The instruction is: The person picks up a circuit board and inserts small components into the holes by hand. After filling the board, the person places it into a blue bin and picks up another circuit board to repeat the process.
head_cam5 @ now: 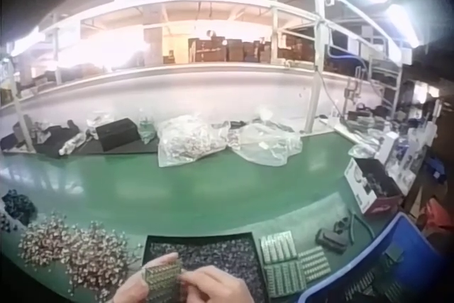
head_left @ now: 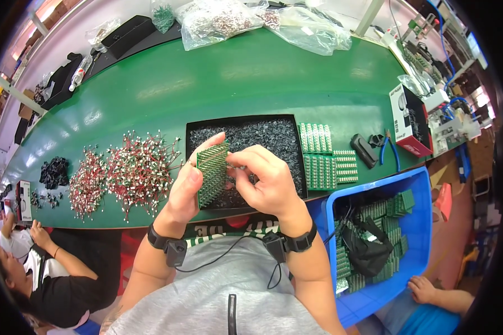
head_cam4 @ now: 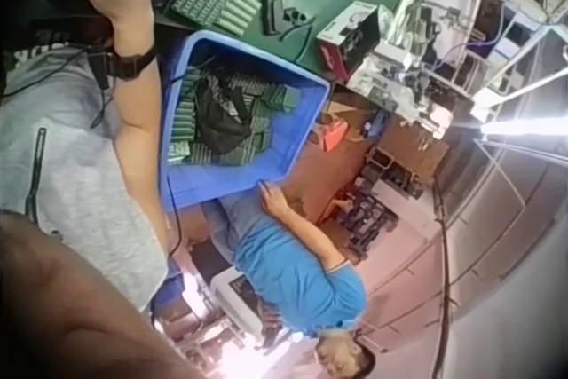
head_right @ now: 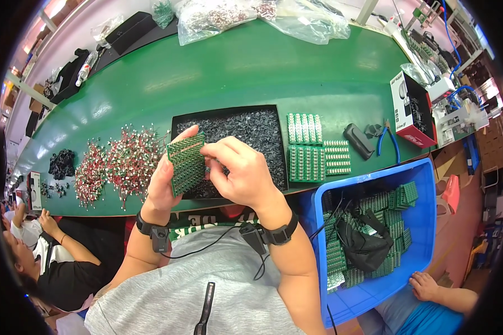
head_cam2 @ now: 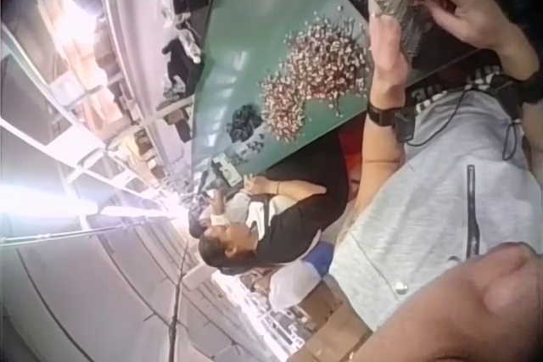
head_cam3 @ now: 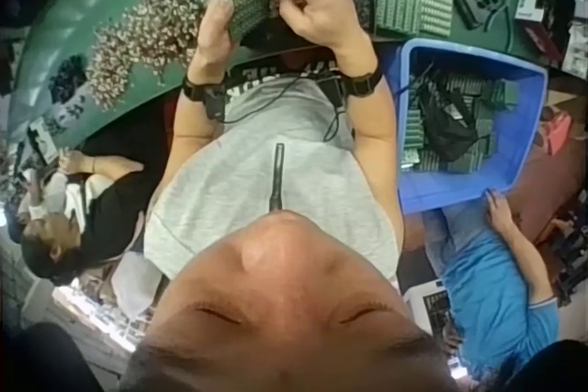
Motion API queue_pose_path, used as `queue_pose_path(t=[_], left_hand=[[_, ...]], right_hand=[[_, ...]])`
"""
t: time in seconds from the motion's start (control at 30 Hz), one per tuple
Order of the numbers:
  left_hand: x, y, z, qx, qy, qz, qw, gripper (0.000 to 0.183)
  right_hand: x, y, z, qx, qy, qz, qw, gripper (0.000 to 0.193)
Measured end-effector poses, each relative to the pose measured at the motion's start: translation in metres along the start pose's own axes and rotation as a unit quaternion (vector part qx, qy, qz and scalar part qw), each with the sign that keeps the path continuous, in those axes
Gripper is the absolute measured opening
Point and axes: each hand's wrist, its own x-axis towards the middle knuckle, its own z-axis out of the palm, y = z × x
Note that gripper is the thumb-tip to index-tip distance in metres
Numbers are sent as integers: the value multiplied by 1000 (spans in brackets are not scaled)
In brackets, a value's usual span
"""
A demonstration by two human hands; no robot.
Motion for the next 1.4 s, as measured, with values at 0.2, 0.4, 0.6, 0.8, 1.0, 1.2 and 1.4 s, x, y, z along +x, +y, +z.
queue_pose_path(t=[0.2, 0.4, 0.6, 0.8, 1.0, 1.2, 1.4], left_hand=[[-2, 0, 5, 39, 20, 10, 999, 98], [-5, 0, 6, 36, 0, 15, 999, 100], [-6, 3, 11, 99, -5, 31, 995, 99], [-5, 0, 8, 88, 2, 54, 995, 99], [-5, 0, 10, 90, -5, 67, 994, 102], [-6, 0, 7, 71, 15, 51, 996, 107], [-4, -2, 9, 68, 26, 64, 995, 107]], right_hand=[[0, 0, 1, -6, 5, 2, 1000, 21], [-2, 0, 2, 2, 19, 33, 999, 11], [-1, 3, 2, -44, 13, 0, 999, 7], [-3, 1, -1, -42, 15, 26, 999, 7], [2, 2, 3, -44, 15, -23, 999, 6], [-2, -1, -1, -35, 10, 19, 999, 6], [0, 0, 4, -54, 0, 11, 998, 9]])
